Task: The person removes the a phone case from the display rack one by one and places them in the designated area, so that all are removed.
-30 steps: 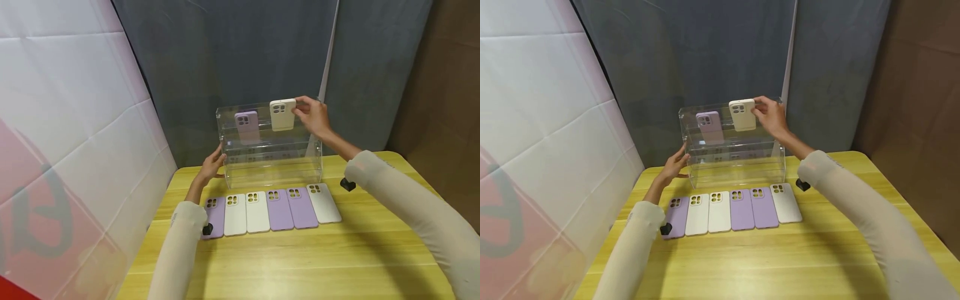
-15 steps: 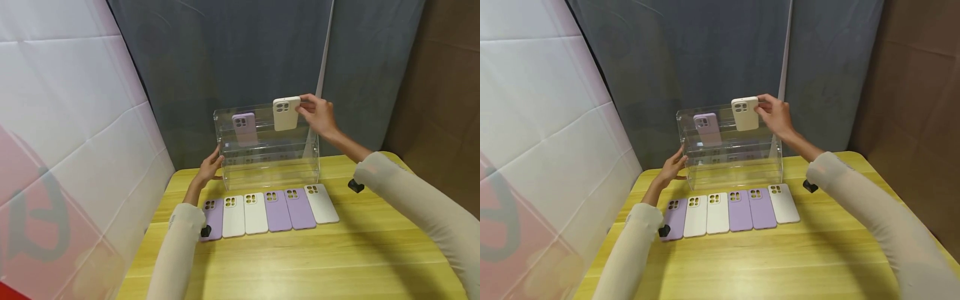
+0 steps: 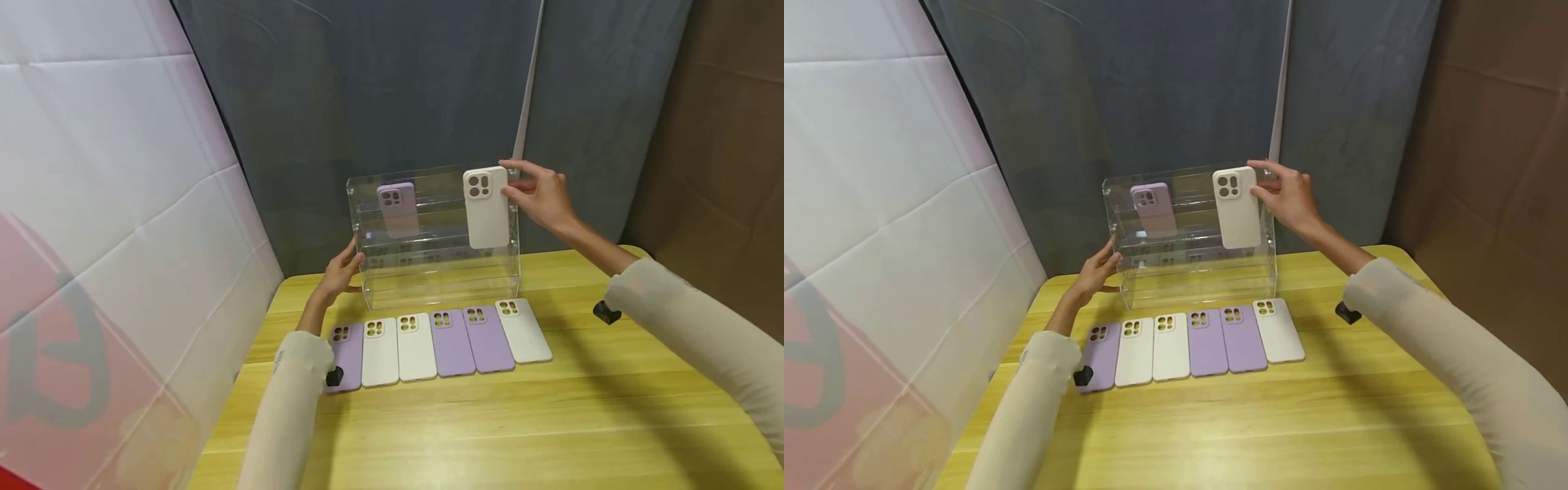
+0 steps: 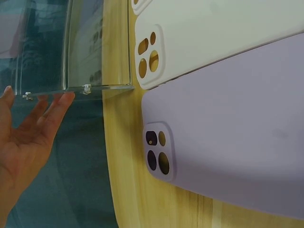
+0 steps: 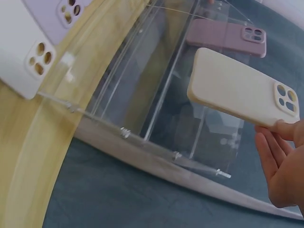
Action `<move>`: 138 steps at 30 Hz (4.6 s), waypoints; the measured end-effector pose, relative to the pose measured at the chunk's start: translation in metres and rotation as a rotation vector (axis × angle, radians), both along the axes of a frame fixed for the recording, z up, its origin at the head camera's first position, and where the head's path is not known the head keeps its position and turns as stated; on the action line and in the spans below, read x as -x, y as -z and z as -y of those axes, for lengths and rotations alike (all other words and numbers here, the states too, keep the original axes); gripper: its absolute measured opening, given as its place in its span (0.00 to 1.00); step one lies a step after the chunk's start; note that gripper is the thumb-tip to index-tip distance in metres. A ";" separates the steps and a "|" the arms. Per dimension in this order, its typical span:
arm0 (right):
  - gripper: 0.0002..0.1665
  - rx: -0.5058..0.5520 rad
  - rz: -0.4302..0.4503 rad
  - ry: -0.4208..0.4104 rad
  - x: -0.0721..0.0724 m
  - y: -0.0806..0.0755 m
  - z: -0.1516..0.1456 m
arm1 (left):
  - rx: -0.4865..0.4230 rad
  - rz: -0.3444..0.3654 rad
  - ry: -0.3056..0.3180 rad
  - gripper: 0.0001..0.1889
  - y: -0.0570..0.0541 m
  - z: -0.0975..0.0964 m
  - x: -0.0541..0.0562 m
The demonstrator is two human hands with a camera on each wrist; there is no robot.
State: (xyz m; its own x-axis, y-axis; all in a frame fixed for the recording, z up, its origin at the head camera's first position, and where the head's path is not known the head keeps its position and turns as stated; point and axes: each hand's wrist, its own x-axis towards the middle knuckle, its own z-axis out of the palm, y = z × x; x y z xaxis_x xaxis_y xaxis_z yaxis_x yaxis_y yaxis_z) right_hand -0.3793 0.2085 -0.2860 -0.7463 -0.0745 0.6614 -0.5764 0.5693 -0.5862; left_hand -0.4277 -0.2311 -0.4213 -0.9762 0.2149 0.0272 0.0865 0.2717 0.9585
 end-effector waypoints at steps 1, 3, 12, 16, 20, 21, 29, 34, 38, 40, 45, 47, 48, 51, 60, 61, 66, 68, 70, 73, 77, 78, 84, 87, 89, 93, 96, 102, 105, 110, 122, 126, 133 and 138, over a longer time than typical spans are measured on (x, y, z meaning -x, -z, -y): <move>0.29 -0.005 0.007 -0.004 -0.001 0.002 -0.003 | 0.004 -0.003 0.002 0.34 0.000 0.000 0.000; 0.30 -0.031 0.016 0.001 -0.004 0.006 -0.010 | 0.015 -0.009 0.013 0.34 0.001 0.001 0.000; 0.30 -0.094 0.127 0.039 -0.017 0.029 -0.045 | 0.008 0.001 0.026 0.34 -0.003 0.001 -0.003; 0.30 -0.115 0.177 0.050 -0.024 0.039 -0.059 | 0.005 0.002 0.023 0.34 -0.003 0.001 -0.002; 0.30 -0.139 0.238 0.055 -0.028 0.051 -0.071 | 0.004 0.004 0.021 0.35 -0.003 0.001 -0.002; 0.30 -0.142 0.252 0.059 -0.028 0.054 -0.074 | 0.003 0.005 0.019 0.34 -0.003 0.001 -0.002; 0.31 -0.181 0.370 0.076 -0.032 0.081 -0.097 | -0.016 0.037 0.031 0.34 -0.013 -0.001 -0.010; 0.31 -0.178 0.444 0.052 -0.035 0.100 -0.111 | -0.026 0.068 0.044 0.34 -0.027 -0.005 -0.021; 0.31 -0.165 0.497 0.034 -0.036 0.117 -0.121 | -0.015 0.069 0.048 0.35 -0.031 -0.006 -0.025; 0.31 -0.168 0.519 0.028 -0.036 0.125 -0.126 | -0.015 0.067 0.048 0.35 -0.031 -0.007 -0.025; 0.31 -0.139 0.553 0.017 -0.035 0.145 -0.134 | -0.015 0.068 0.037 0.34 -0.030 -0.007 -0.024; 0.31 -0.119 0.560 0.011 -0.034 0.150 -0.135 | -0.018 0.070 0.031 0.34 -0.030 -0.007 -0.024; 0.31 -0.109 0.567 0.005 -0.034 0.153 -0.135 | -0.019 0.070 0.030 0.34 -0.030 -0.007 -0.024; 0.31 -0.110 0.576 0.011 -0.035 0.161 -0.135 | -0.027 0.071 0.029 0.34 -0.030 -0.007 -0.024; 0.27 -0.156 0.562 0.063 -0.038 0.183 -0.129 | -0.047 0.087 0.020 0.34 -0.028 -0.004 -0.021; 0.27 -0.151 0.564 0.060 -0.039 0.185 -0.128 | -0.047 0.084 0.019 0.34 -0.027 -0.003 -0.020; 0.26 -0.154 0.564 0.081 -0.042 0.193 -0.124 | -0.034 0.054 0.008 0.34 -0.015 0.000 -0.013; 0.26 -0.162 0.563 0.095 -0.044 0.196 -0.122 | -0.022 0.039 0.003 0.33 -0.009 0.001 -0.010; 0.25 -0.167 0.560 0.109 -0.044 0.199 -0.121 | -0.006 0.024 0.002 0.34 -0.006 0.002 -0.009; 0.25 -0.174 0.552 0.126 -0.045 0.202 -0.120 | 0.011 0.006 0.003 0.34 -0.004 0.002 -0.007; 0.25 -0.182 0.527 0.151 -0.047 0.204 -0.120 | 0.018 0.000 0.004 0.34 -0.005 0.002 -0.006; 0.25 -0.184 0.521 0.157 -0.048 0.204 -0.120 | 0.015 0.000 0.004 0.34 -0.005 0.002 -0.006; 0.26 -0.203 0.510 0.193 -0.050 0.206 -0.122 | 0.007 -0.002 0.002 0.34 -0.005 0.002 -0.007; 0.27 -0.206 0.513 0.207 -0.049 0.208 -0.123 | 0.006 0.007 0.002 0.34 -0.005 0.002 -0.008; 0.26 -0.207 0.511 0.214 -0.048 0.210 -0.123 | -0.007 0.021 0.004 0.34 -0.006 0.003 -0.009; 0.26 -0.211 0.493 0.216 -0.047 0.211 -0.123 | -0.049 0.059 0.008 0.34 -0.014 0.001 -0.014; 0.26 -0.217 0.487 0.218 -0.047 0.212 -0.122 | -0.061 0.081 0.013 0.34 -0.023 -0.001 -0.020; 0.26 -0.228 0.467 0.242 -0.047 0.208 -0.121 | -0.040 0.090 0.022 0.34 -0.031 -0.004 -0.027; 0.26 -0.236 0.420 0.245 -0.046 0.204 -0.120 | -0.040 0.083 0.023 0.34 -0.030 -0.004 -0.027; 0.25 -0.211 0.365 0.176 -0.036 0.189 -0.116 | -0.015 0.047 0.015 0.34 -0.016 0.000 -0.016; 0.22 -0.202 0.267 0.117 -0.010 0.133 -0.078 | 0.005 0.015 -0.004 0.34 -0.004 -0.002 -0.008; 0.22 -0.202 0.246 0.116 -0.002 0.114 -0.062 | 0.006 0.018 -0.009 0.33 -0.004 -0.003 -0.010; 0.22 -0.187 0.228 0.103 0.010 0.089 -0.037 | 0.000 0.018 -0.010 0.33 -0.004 -0.007 -0.011; 0.21 -0.202 0.223 0.085 0.015 0.078 -0.020 | -0.002 0.021 -0.011 0.33 -0.003 -0.011 -0.011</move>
State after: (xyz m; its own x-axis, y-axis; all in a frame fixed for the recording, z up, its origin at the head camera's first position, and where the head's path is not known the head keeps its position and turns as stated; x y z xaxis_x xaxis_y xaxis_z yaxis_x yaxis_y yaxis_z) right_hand -0.3940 0.2286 -0.3637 -0.8805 -0.1187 0.4590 -0.3914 0.7282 -0.5626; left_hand -0.4171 -0.2206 -0.4187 -0.9789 0.2041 0.0068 0.0631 0.2706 0.9606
